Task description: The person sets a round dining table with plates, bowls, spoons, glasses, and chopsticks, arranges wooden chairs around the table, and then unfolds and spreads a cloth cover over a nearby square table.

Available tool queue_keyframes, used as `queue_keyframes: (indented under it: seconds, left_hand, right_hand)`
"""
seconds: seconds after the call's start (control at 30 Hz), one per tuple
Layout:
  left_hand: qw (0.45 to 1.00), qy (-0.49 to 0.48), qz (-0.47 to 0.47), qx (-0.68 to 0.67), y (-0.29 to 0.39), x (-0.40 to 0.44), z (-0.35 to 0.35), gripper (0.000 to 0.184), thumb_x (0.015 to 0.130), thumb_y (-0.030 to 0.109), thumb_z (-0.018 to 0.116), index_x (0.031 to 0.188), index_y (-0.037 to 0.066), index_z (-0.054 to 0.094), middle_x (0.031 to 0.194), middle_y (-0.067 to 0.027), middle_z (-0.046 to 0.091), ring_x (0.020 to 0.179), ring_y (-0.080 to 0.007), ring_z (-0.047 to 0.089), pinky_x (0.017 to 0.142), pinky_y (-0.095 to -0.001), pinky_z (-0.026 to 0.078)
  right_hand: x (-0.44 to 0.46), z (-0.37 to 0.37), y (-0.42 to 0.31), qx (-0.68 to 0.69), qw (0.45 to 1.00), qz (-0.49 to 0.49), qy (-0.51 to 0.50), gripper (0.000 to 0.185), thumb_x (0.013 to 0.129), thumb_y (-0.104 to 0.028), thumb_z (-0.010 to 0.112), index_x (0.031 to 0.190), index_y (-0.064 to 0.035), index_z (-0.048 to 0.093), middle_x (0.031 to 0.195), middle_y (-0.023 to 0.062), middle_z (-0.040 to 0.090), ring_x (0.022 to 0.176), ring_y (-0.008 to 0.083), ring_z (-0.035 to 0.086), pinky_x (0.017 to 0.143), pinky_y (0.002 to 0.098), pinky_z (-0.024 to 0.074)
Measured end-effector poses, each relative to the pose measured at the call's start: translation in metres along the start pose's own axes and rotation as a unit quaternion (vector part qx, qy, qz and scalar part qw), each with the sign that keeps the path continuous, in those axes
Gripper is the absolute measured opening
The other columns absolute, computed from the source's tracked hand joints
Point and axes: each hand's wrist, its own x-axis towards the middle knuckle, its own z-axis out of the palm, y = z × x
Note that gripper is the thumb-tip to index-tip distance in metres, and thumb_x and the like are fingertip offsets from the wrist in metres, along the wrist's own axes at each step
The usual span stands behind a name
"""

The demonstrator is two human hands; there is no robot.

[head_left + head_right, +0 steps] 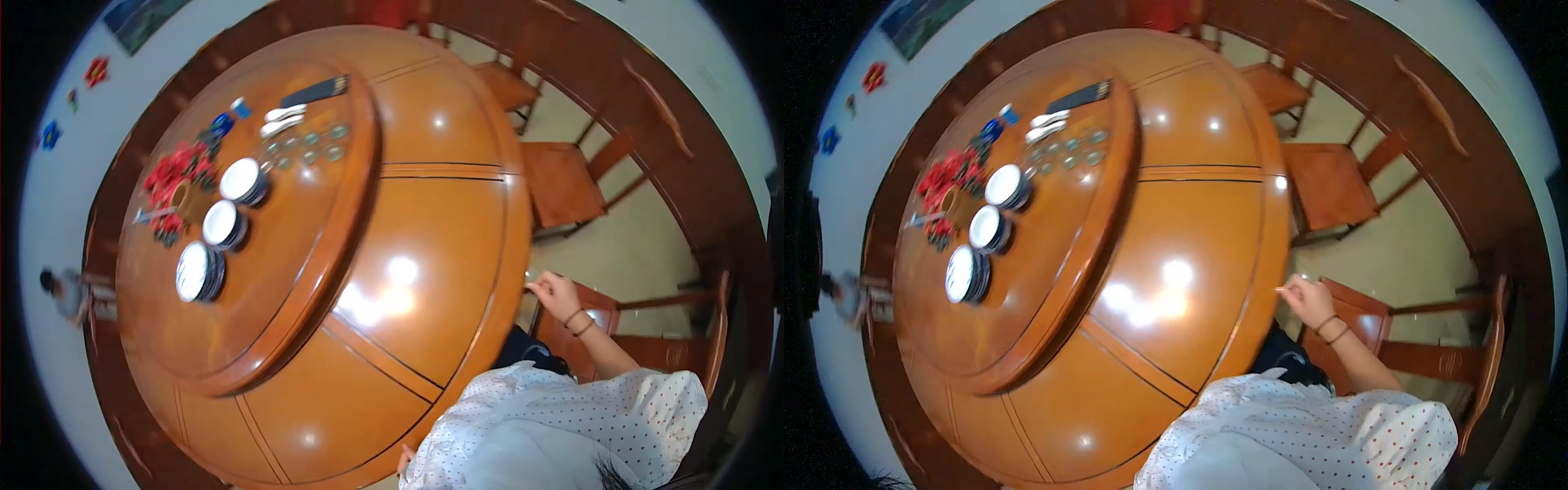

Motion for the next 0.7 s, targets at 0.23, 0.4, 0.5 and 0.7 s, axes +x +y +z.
queue_keyframes:
  seconds: [0.23, 0.4, 0.5, 0.7]
  left_hand:
    - [0.989, -0.118, 0.091, 0.024, 0.025, 0.033, 0.028, 0.052, 0.085, 0.025, 0.05, 0.041, 0.006, 0.031, 0.038, 0.0042, 0.027, 0.041, -0.004, 0.02, 0.037, -0.0245, 0.015]
    - [0.988, -0.127, 0.077, 0.032, 0.052, 0.009, 0.108, 0.051, 0.085, 0.027, 0.05, 0.041, 0.004, 0.036, 0.037, 0.0032, 0.03, 0.04, -0.0049, 0.02, 0.037, -0.0249, 0.015]
    - [0.97, -0.156, 0.136, 0.125, 0.102, -0.029, 0.158, 0.049, 0.085, 0.024, 0.05, 0.041, 0.004, 0.036, 0.036, 0.0032, 0.03, 0.037, -0.0052, 0.023, 0.035, -0.0259, 0.016]
    - [0.972, -0.19, 0.136, -0.003, 0.206, -0.087, 0.238, 0.045, 0.083, 0.019, 0.052, 0.044, 0.0, 0.041, 0.036, -0.0006, 0.034, 0.036, -0.0052, 0.028, 0.034, -0.0265, 0.021]
  right_hand:
    - [-0.022, -0.009, 0.037, 0.04, 0.992, -0.031, -0.117, 0.032, 0.077, -0.034, 0.057, 0.061, -0.0071, 0.048, 0.048, 0.0098, 0.048, 0.044, 0.0274, 0.05, 0.041, 0.0359, 0.0377]
    - [0.001, -0.048, 0.102, 0.008, 0.99, 0.026, -0.137, 0.033, 0.076, -0.036, 0.056, 0.06, -0.009, 0.048, 0.047, 0.0075, 0.047, 0.044, 0.0264, 0.049, 0.042, 0.0357, 0.0375]
    - [0.031, -0.08, 0.146, 0.006, 0.992, 0.031, -0.124, 0.032, 0.076, -0.035, 0.056, 0.059, -0.0088, 0.048, 0.048, 0.0082, 0.048, 0.044, 0.0265, 0.049, 0.042, 0.0361, 0.0377]
    - [0.1, -0.132, 0.185, -0.025, 0.986, 0.088, -0.139, 0.027, 0.076, -0.029, 0.054, 0.064, -0.0055, 0.052, 0.057, 0.0115, 0.054, 0.053, 0.0296, 0.053, 0.05, 0.0375, 0.042]
